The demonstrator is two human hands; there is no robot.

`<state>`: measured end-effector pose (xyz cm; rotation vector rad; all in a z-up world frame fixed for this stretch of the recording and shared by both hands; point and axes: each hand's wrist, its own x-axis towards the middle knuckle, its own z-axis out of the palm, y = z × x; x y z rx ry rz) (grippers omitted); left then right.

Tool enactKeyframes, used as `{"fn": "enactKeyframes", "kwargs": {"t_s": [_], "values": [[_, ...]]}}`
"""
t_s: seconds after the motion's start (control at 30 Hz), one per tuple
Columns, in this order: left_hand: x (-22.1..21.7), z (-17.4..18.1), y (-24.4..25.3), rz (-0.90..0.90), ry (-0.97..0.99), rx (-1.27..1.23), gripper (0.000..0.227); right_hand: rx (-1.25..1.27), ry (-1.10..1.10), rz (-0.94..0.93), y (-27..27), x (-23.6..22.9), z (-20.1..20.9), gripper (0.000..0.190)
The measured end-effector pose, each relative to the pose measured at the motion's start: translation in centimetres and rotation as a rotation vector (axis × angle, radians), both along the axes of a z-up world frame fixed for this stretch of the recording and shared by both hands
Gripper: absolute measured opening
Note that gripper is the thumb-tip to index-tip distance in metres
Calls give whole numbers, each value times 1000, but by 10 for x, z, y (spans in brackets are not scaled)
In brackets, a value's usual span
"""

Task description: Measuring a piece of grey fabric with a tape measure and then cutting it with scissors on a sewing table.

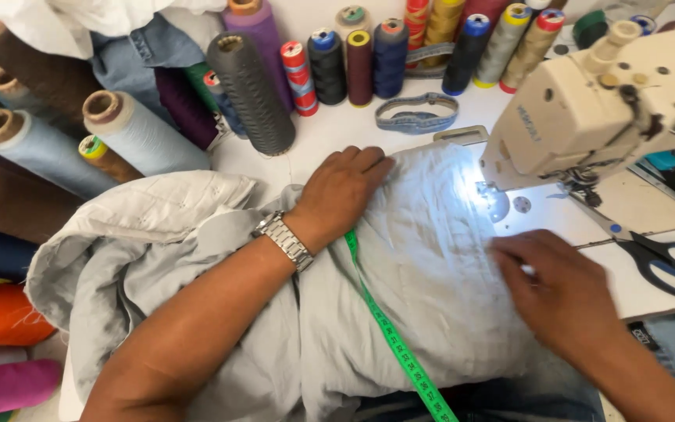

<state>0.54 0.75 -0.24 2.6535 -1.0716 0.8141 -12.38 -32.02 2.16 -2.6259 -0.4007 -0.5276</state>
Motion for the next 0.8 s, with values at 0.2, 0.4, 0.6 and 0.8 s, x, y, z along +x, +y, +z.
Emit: {"fn": "enactKeyframes", "kwargs": {"t_s": [0.2, 0.4, 0.6, 0.8], "values": [[-2, 50, -1, -169, -46, -248, 32, -326, -202, -161, -106, 40, -5, 30], [-165, 176, -5, -9, 160, -477, 30, -618, 54, -425, -153, 112, -42, 28], [-270, 110, -8, -110, 714, -393, 40, -564, -423, -194, -139, 69, -25, 32], [-234, 42, -44, 29, 466, 20, 49, 37, -194, 371, 0, -44, 2, 18]]}}
